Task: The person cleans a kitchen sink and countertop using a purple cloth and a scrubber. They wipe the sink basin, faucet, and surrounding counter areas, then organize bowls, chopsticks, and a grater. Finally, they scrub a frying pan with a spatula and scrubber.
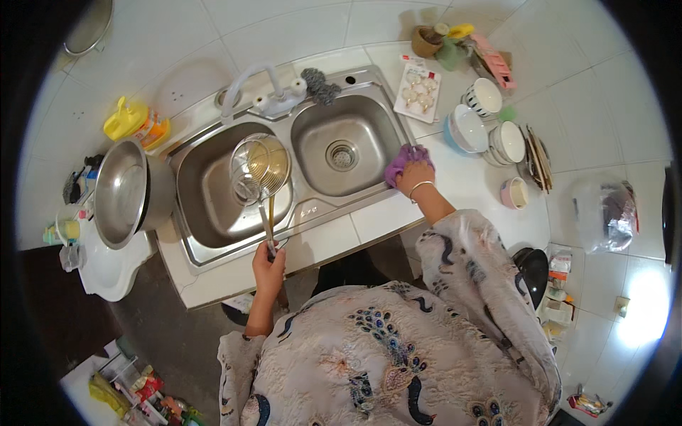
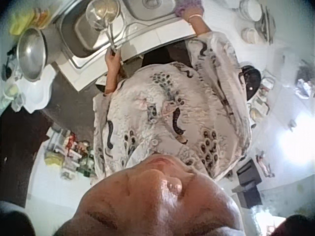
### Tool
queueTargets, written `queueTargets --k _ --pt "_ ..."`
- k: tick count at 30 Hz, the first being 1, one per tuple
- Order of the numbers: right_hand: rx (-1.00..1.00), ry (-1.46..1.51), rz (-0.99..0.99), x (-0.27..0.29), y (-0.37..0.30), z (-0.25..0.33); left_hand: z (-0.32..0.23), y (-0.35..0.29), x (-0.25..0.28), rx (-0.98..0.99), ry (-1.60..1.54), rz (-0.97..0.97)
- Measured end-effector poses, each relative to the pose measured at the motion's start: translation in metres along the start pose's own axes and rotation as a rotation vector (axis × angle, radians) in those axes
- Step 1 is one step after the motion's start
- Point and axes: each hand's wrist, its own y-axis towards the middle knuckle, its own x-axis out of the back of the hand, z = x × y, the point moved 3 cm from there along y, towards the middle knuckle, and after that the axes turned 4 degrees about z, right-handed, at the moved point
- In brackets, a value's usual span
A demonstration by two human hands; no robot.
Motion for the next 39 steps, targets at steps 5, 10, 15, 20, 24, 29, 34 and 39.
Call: queueTargets --k 5,10,15,20,24,29,34,39 --pt "0.098 0.144 -0.042 -0.010 -0.022 0.046 0.006 0.000 0.006 0.011 -0.043 -0.037" --pt "0.296 0.353 -0.092 -0.016 -0.047 0.170 0.000 -0.005 0.017 0.015 0.024 -0.077" --pt "0.475 0.607 0.030 0.020 -0.027 0.241 0.016 -0.011 0.039 0.065 0.081 -0.133" --pt "0.668 0.624 -0.194 -0.005 -0.053 0.239 0.007 -0.005 0.035 0.075 0.118 -0.063" --pt "0.779 0.716 -0.260 -0.034 -0.094 0.157 -0.008 0.004 0.019 0.098 0.150 0.020" --pt "0.592 0.622 -0.303 -0.039 -0.106 0.038 -0.010 0.018 -0.015 0.091 0.153 0.176" --pt "0.214 0.864 -0.439 -0.054 -0.066 -0.035 -0.025 0.041 -0.062 0.087 0.240 0.307" --pt "0.139 1.302 -0.498 -0.035 -0.050 -0.034 -0.012 0.105 -0.138 0.170 0.268 0.413"
